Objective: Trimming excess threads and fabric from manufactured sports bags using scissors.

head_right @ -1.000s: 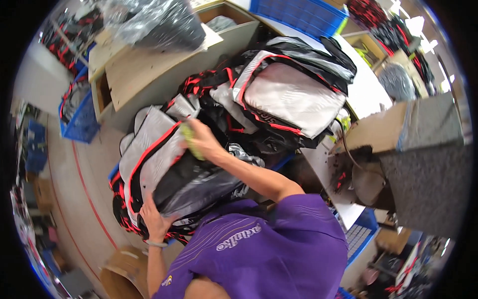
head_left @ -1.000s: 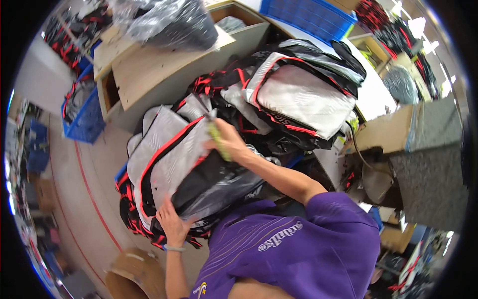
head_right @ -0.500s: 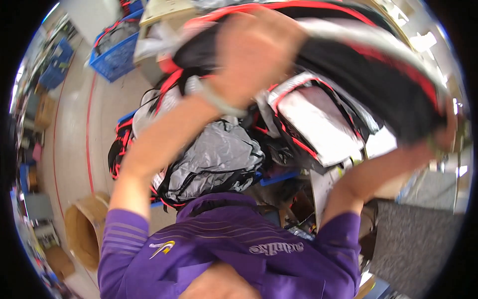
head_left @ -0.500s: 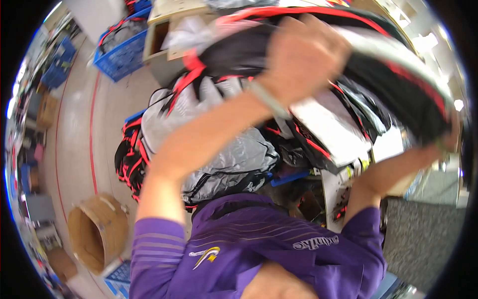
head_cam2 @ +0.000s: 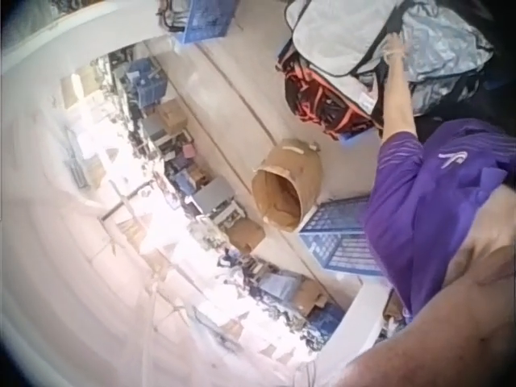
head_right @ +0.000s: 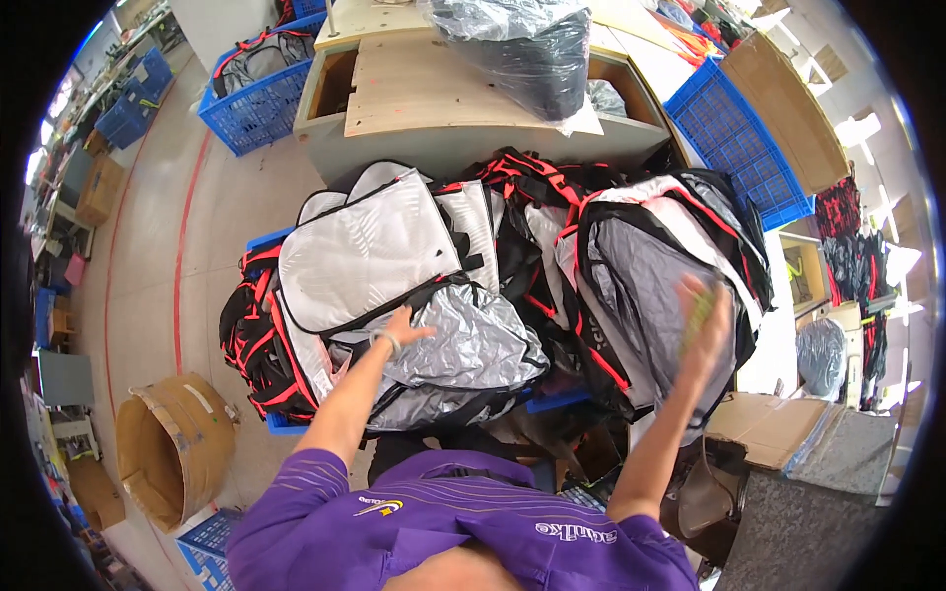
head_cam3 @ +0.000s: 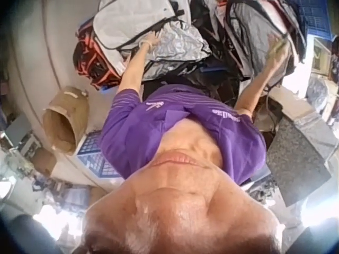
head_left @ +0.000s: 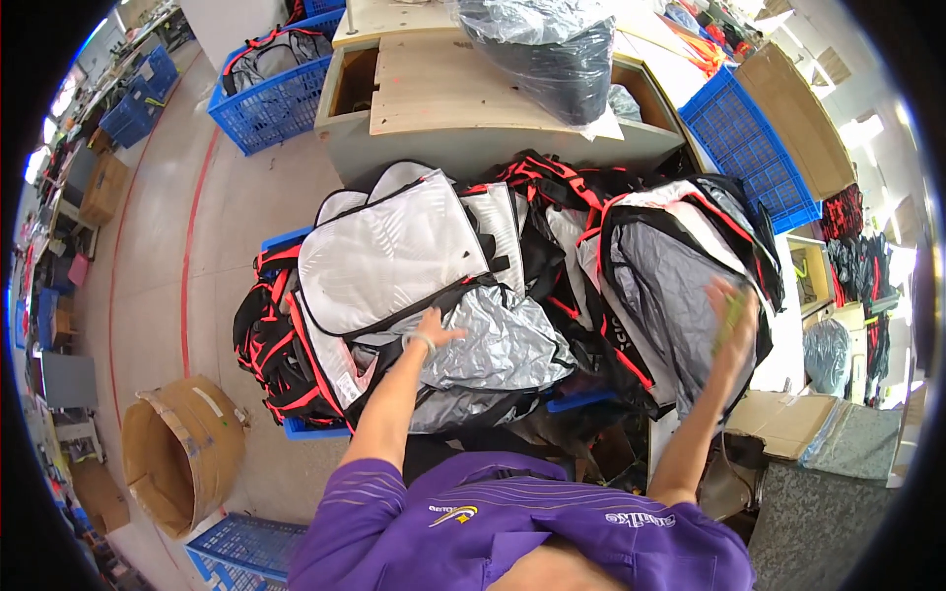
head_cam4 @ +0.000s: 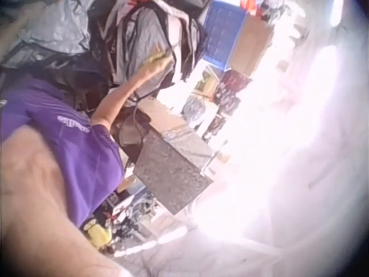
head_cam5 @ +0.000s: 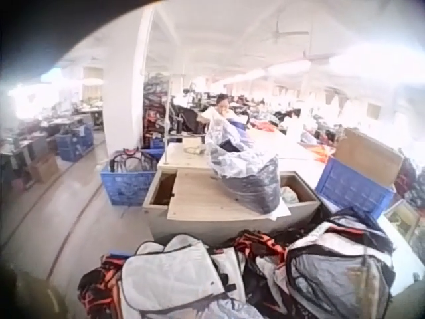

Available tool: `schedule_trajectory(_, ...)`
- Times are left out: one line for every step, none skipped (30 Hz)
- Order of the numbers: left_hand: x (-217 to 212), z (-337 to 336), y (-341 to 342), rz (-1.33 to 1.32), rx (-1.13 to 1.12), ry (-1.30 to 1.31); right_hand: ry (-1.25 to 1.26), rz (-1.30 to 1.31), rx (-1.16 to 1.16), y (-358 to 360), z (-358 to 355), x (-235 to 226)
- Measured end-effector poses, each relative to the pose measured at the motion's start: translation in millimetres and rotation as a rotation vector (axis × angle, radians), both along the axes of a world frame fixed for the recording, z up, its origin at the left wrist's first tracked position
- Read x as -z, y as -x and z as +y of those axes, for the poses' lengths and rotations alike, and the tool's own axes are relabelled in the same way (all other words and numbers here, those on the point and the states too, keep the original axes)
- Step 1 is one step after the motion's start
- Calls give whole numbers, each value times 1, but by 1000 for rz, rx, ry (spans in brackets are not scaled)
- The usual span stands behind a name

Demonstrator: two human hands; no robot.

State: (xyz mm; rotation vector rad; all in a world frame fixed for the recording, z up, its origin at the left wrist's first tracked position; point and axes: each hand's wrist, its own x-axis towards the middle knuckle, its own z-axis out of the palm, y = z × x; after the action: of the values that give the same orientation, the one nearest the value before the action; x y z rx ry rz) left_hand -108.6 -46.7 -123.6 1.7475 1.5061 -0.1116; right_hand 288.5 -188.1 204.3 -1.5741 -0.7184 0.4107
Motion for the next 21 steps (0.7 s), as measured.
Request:
schedule_trajectory(0, -16, -2, -16, 43, -9, 16, 82, -61, -5, 30, 19)
schedule_trajectory(0, -28, 2, -11, 40, 1, 8, 230, -214, 15, 65, 32)
schedule_trajectory(0, -41, 11, -67, 25, -52, 33, 269, -273, 52, 102, 43)
schedule_trajectory(-1, -57, 16, -133, 24, -110, -21, 506, -327, 78, 136, 60)
schedule_trajectory(-5, -81, 17, -204, 11, -186, -4, 260, -513, 97, 159, 83)
schedule_trajectory(-14, -103, 16, -275, 0, -273, -2, 439, -558, 113, 190, 113)
schedule_trajectory(-24, -122, 13, -379, -24, -297, 111, -137, -610, 108, 217, 152)
schedule_trajectory(-35, -139, 12, -482, -46, -316, 145, -314, -534, 114, 241, 186)
schedule_trajectory(-58, -159, 32, -455, -99, -211, 228, -590, -545, 171, 243, 180)
schedule_trajectory(-83, -162, 24, -498, -58, -124, 160, -595, -434, 148, 260, 217)
schedule_trajectory(-80, -176, 29, -548, -40, -167, 222, -547, -405, 157, 264, 243)
schedule_trajectory(-76, -192, 36, -595, -26, -211, 284, -497, -380, 171, 267, 257)
schedule_trajectory(-73, -206, 41, -600, -5, -233, 280, -483, -400, 191, 265, 261)
schedule_trajectory(-74, -214, 45, -603, 11, -258, 309, -305, -503, 212, 258, 256)
schedule_trajectory(-98, -208, 45, -590, -23, -76, 347, -133, -594, 227, 250, 244)
schedule_trajectory(-97, -204, 49, -583, -46, -74, 352, -128, -617, 243, 243, 224)
schedule_trajectory(-95, -203, 56, -565, 44, 35, 339, -181, -703, 257, 234, 201)
schedule_trajectory(-94, -195, 61, -553, 150, 137, 316, -241, -774, 260, 227, 184)
schedule_trajectory(-101, -179, 68, -583, 210, 201, 318, -258, -785, 256, 222, 178)
schedule_trajectory(-106, -166, 82, -771, 59, 304, 307, -268, -784, 253, 213, 164)
schedule_trajectory(-150, -139, 96, -787, -176, 288, 232, -75, -802, 248, 197, 143)
